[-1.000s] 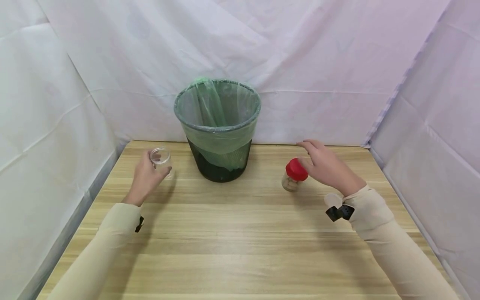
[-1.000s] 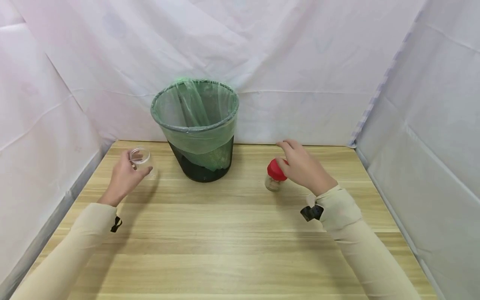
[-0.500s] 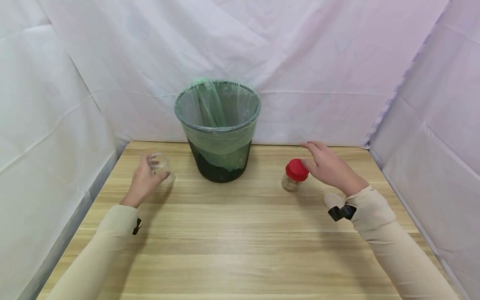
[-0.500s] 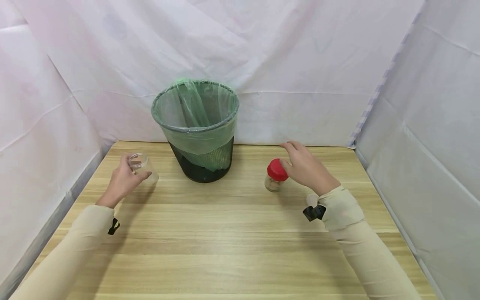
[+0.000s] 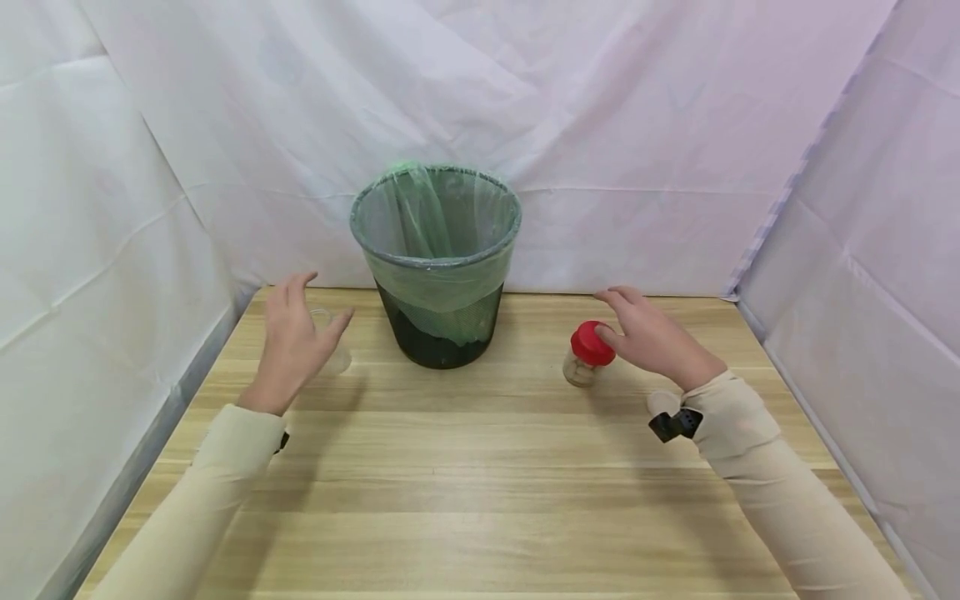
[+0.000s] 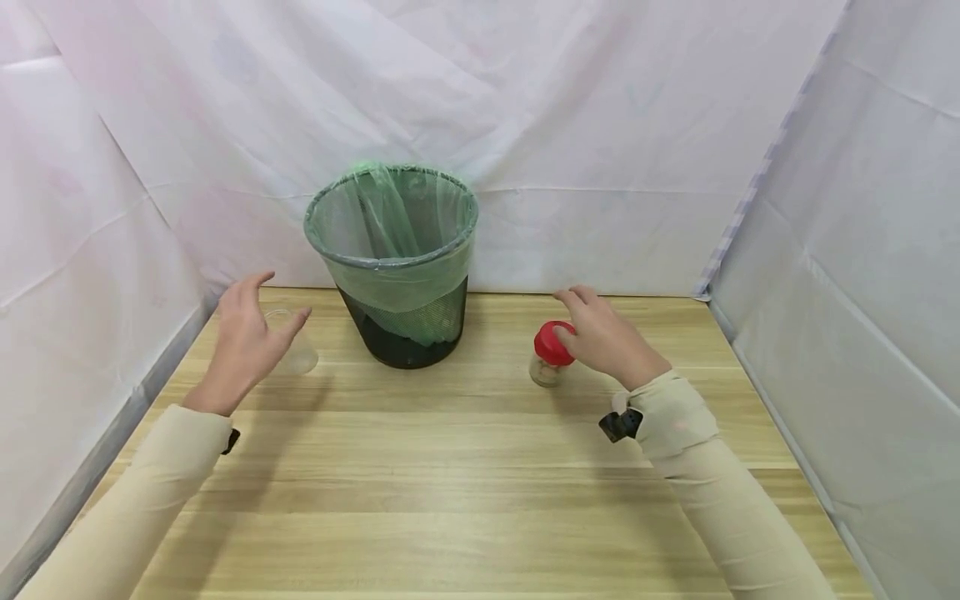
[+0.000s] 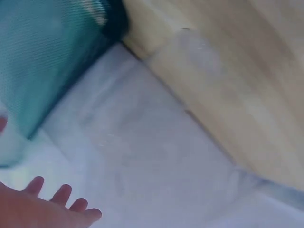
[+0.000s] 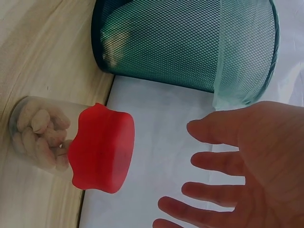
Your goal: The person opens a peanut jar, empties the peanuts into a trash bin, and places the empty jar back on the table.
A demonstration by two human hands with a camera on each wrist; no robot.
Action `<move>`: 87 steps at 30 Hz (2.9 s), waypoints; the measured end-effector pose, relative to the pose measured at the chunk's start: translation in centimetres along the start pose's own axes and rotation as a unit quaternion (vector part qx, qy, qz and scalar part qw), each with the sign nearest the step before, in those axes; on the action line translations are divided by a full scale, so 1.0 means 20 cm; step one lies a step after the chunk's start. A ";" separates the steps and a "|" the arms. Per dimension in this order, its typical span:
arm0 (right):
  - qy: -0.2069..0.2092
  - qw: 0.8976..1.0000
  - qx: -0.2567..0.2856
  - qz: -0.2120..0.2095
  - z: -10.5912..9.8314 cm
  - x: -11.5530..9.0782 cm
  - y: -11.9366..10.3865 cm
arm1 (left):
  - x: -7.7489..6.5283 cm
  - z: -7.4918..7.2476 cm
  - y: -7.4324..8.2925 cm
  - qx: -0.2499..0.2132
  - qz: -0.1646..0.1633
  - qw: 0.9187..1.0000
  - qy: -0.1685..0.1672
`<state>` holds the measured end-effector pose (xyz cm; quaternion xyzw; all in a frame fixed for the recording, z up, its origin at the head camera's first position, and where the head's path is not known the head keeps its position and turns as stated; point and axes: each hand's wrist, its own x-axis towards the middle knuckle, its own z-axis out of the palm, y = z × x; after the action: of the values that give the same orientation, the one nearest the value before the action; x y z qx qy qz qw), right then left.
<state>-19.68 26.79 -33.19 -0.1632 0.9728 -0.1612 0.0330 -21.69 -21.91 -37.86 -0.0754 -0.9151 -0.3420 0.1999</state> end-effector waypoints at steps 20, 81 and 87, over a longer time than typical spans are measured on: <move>-0.025 1.000 -0.015 -0.003 0.19 0.04 0.04 | -0.15 0.14 0.42 0.008 0.241 0.962 0.131; 0.049 0.986 0.147 -0.063 0.17 -0.11 -0.54 | -0.37 0.59 0.73 -0.054 0.190 0.979 -0.046; 0.053 0.988 0.129 -0.072 0.18 -0.11 -0.53 | -0.37 0.59 0.73 -0.054 0.188 0.979 -0.054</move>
<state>-13.96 16.94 -33.14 -0.2183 0.9299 -0.2960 -0.0092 -14.61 -3.10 -40.40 -0.2750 -0.8743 -0.3424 0.2065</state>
